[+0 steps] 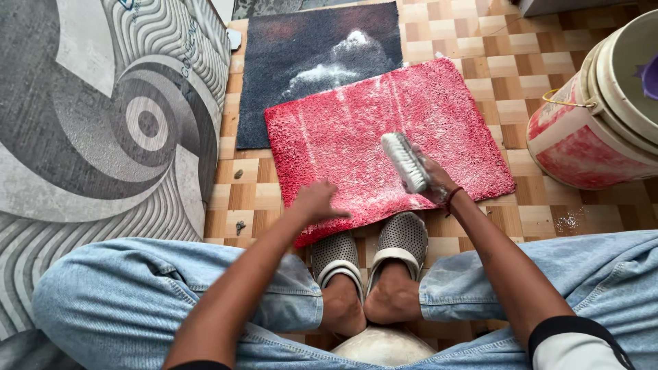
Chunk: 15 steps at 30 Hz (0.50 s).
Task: The person squeezes and rubs a mat with both hands, turns it over, and scrubs its surface using a brush while holding it in place.
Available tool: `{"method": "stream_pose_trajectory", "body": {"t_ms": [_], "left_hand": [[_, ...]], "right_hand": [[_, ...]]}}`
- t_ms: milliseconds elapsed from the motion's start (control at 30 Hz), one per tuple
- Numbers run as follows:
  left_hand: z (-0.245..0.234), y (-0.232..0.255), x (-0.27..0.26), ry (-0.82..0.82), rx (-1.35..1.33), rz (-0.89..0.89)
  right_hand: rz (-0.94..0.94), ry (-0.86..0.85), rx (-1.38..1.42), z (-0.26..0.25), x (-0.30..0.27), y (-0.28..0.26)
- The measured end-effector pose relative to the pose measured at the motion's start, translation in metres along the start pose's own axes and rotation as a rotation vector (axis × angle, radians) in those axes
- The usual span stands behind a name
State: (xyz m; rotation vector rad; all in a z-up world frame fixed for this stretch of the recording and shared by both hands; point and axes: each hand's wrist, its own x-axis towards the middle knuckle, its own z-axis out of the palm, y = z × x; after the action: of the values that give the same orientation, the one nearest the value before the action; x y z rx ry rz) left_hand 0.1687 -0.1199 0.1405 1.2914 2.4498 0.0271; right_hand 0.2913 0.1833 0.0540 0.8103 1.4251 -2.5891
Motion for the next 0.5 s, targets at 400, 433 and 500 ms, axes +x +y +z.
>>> {"method": "stream_pose_trajectory", "body": {"t_ms": [400, 433, 500], "left_hand": [[0.201, 0.034, 0.100, 0.444, 0.543, 0.151], [0.203, 0.024, 0.111, 0.503, 0.459, 0.202], [0.172, 0.008, 0.137, 0.656, 0.503, 0.279]], "right_hand": [[-0.153, -0.230, 0.463, 0.023, -0.051, -0.044], [-0.179, -0.229, 0.457, 0.017, -0.053, -0.049], [-0.261, -0.235, 0.458, 0.006, -0.057, -0.060]]}}
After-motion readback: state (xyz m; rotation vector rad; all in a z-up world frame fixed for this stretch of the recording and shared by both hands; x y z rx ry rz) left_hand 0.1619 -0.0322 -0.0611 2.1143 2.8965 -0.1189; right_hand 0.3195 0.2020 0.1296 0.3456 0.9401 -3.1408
